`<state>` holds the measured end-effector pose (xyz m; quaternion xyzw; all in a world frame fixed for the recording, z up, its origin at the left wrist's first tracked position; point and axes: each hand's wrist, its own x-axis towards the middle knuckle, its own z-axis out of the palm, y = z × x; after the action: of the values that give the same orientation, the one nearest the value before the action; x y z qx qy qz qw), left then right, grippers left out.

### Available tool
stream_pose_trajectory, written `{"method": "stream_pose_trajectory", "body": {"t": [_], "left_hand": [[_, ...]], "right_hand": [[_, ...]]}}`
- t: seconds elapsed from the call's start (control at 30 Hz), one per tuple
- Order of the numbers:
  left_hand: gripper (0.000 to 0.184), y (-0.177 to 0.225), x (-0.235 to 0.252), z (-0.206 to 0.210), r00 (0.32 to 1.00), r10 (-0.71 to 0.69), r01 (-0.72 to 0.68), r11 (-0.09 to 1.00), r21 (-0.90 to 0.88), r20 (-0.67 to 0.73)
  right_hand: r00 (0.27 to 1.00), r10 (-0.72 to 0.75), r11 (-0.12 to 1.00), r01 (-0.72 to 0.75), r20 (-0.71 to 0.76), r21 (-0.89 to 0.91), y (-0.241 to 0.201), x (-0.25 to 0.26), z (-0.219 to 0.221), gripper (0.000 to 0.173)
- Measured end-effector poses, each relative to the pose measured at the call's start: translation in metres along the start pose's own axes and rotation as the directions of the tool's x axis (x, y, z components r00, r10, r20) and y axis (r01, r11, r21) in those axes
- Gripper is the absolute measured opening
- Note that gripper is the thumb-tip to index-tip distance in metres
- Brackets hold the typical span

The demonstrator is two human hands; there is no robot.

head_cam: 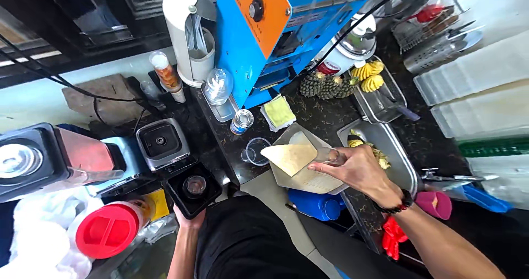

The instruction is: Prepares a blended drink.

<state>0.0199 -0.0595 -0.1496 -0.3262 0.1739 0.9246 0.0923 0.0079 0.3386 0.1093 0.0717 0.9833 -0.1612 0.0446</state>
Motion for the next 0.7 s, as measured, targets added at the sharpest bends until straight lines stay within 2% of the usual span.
{"method": "stream_pose_trajectory", "body": {"t": [0.27,0.7], "left_hand": [[0.07,0.005,0.001,0.001,0.996,-0.033,0.035,0.999,0.021,-0.079],[0.068,0.013,0.008,-0.003,0.996,-0.035,0.038,0.999,0.034,-0.08]], "right_hand": [[0.999,-0.019,0.997,0.023,0.049,-0.077,-0.013,0.008,-0.006,0.073],[0.989,-0.029,0.988,0.051,0.144,-0.146,-0.03,0.022,-0.029,0.07]]}}
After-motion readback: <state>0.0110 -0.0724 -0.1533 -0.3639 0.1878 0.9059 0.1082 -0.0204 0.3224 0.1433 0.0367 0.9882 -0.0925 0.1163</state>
